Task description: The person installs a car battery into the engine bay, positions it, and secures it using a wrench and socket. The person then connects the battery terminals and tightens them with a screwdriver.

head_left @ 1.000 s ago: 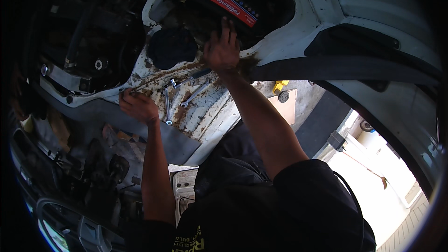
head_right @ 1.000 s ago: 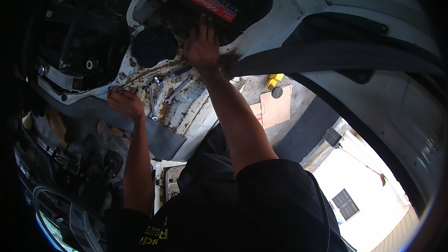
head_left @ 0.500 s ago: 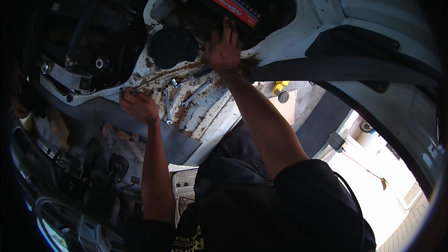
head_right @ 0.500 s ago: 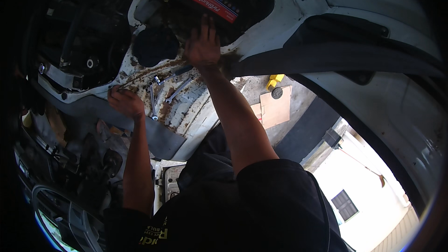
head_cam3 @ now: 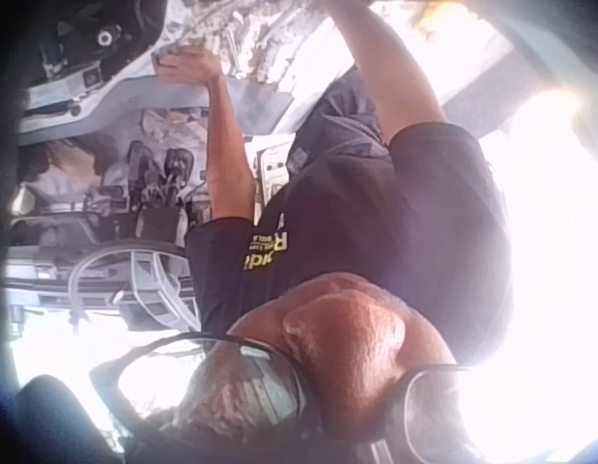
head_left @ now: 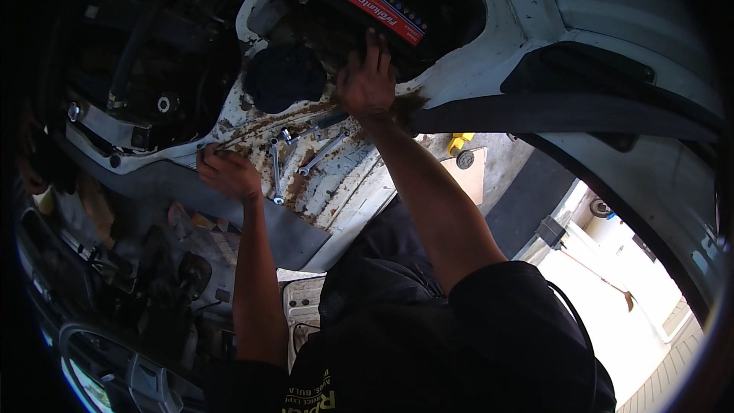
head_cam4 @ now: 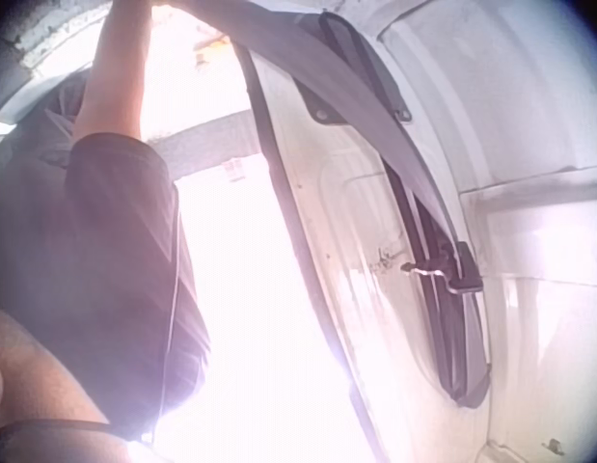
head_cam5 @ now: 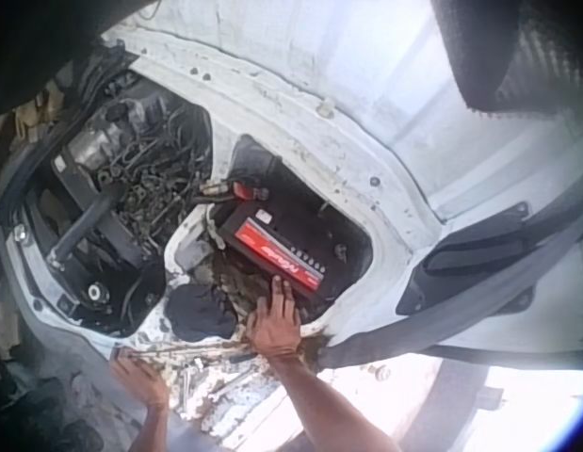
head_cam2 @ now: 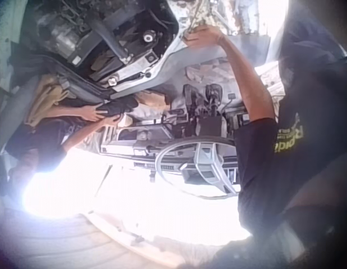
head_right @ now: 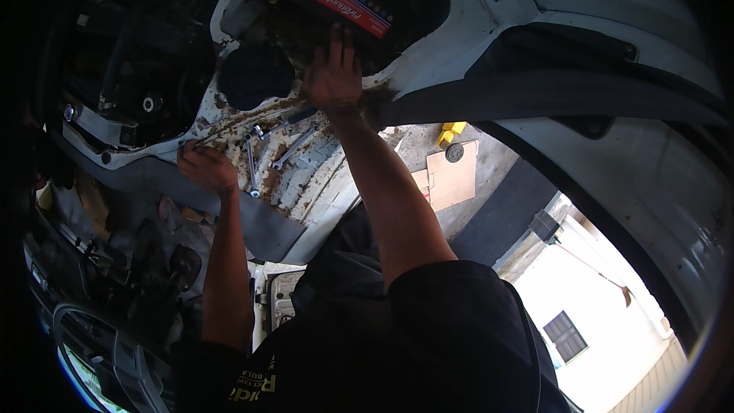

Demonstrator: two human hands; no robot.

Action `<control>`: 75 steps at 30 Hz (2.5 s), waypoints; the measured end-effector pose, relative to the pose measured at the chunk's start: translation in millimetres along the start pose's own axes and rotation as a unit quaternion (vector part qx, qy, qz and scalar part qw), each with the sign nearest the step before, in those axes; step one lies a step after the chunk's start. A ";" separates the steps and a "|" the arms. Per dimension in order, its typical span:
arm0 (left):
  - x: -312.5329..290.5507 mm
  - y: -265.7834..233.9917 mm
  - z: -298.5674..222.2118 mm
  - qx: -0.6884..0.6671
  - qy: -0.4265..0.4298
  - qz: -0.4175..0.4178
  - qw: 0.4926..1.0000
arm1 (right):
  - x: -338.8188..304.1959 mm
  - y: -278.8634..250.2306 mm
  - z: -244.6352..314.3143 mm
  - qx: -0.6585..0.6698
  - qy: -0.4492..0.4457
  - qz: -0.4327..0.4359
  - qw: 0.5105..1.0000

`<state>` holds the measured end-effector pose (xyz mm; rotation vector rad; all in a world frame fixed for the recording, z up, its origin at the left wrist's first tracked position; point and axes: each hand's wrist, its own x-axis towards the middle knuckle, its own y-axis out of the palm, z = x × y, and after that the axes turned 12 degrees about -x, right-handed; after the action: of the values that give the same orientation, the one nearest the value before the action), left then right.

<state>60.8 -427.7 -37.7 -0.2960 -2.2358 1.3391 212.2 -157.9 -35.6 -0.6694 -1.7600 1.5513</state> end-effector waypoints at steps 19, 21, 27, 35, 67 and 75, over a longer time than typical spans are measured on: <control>0.5 1.6 -0.6 -0.008 -0.001 -0.009 1.000 | 0.6 -1.7 0.4 0.003 0.006 0.007 1.000; 0.5 1.6 0.3 -0.009 -0.001 -0.008 1.000 | 0.5 -1.4 0.5 0.001 0.007 0.011 1.000; 0.5 0.5 -1.0 -0.006 -0.008 -0.002 1.000 | 0.1 -2.1 0.4 0.000 0.003 0.011 1.000; 0.5 0.3 -1.2 -0.005 -0.009 0.000 1.000 | 0.3 -2.1 -0.3 -0.001 -0.003 0.015 1.000; -0.3 1.3 0.2 0.002 0.005 -0.002 1.000 | -0.5 -0.2 -1.2 0.004 0.001 -0.005 1.000; -0.4 1.9 2.2 0.002 0.008 -0.002 1.000 | 0.3 -1.0 0.2 0.006 0.002 -0.004 1.000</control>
<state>59.8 -428.6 -40.2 -0.3008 -2.2188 1.3343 211.9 -157.9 -34.6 -0.6584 -1.7474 1.5517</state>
